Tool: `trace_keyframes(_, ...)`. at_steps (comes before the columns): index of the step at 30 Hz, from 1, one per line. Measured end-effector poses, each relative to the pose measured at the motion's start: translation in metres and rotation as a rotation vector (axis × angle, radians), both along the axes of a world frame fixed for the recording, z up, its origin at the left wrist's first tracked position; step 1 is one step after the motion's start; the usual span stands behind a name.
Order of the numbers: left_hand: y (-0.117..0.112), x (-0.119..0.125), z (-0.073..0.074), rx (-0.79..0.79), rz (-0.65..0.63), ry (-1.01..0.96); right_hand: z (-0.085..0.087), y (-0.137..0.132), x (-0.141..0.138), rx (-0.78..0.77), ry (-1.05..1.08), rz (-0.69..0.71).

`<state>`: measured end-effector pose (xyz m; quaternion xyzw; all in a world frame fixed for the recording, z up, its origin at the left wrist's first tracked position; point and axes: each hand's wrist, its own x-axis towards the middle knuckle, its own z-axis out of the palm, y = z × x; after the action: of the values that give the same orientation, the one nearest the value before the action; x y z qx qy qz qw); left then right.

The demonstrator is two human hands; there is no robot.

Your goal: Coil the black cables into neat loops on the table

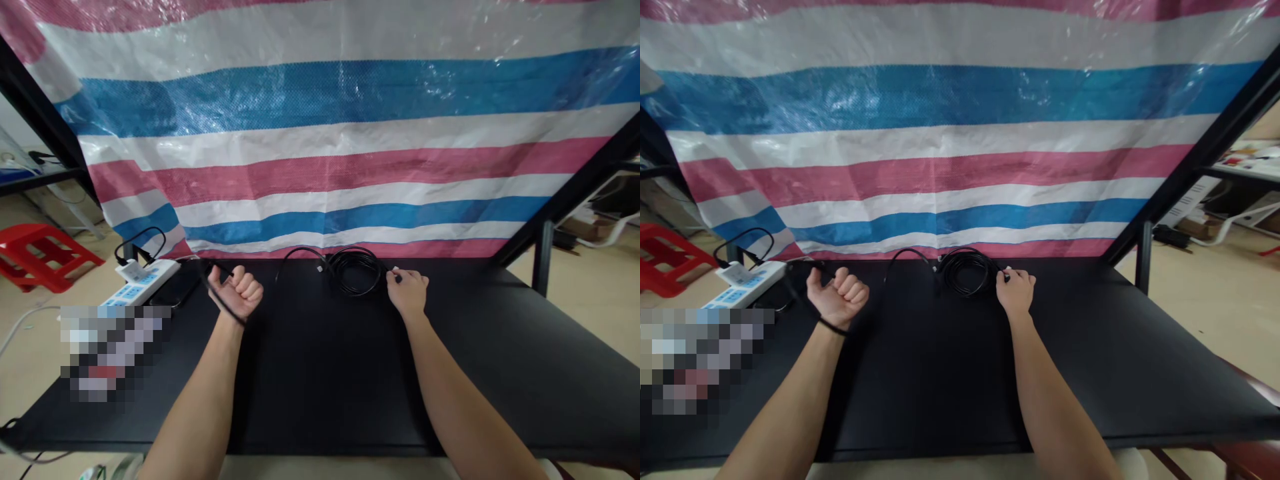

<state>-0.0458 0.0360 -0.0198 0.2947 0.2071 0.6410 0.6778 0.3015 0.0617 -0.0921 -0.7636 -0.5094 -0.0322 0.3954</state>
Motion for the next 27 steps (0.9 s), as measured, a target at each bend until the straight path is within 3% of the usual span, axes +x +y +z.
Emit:
trace_keyframes(6, 0.004, -0.02, -0.006, 0.013, 0.271, -0.098, -0.013, 0.006, 0.007, -0.042, -0.04, 0.037)
trace_keyframes(10, 0.014, -0.02, -0.01, -0.121, 0.373, -0.059, -0.016, 0.009, 0.011, -0.049, 0.0, 0.055)
trace_keyframes(14, 0.024, -0.008, -0.013, -0.313, 0.558, 0.144, -0.016, 0.013, 0.016, -0.152, 0.098, -0.002)
trace_keyframes(19, 0.027, 0.007, -0.018, -0.291, 0.863, 0.654, -0.021, 0.015, 0.018, -0.121, 0.14, 0.005)
trace_keyframes(22, 0.024, 0.011, -0.02, -0.238, 0.887, 0.841, -0.024, 0.015, 0.019, -0.095, 0.142, -0.001)
trace_keyframes(27, 0.02, 0.017, -0.019, -0.222, 0.761, 0.829, -0.015, 0.01, 0.021, -0.085, 0.156, 0.102)
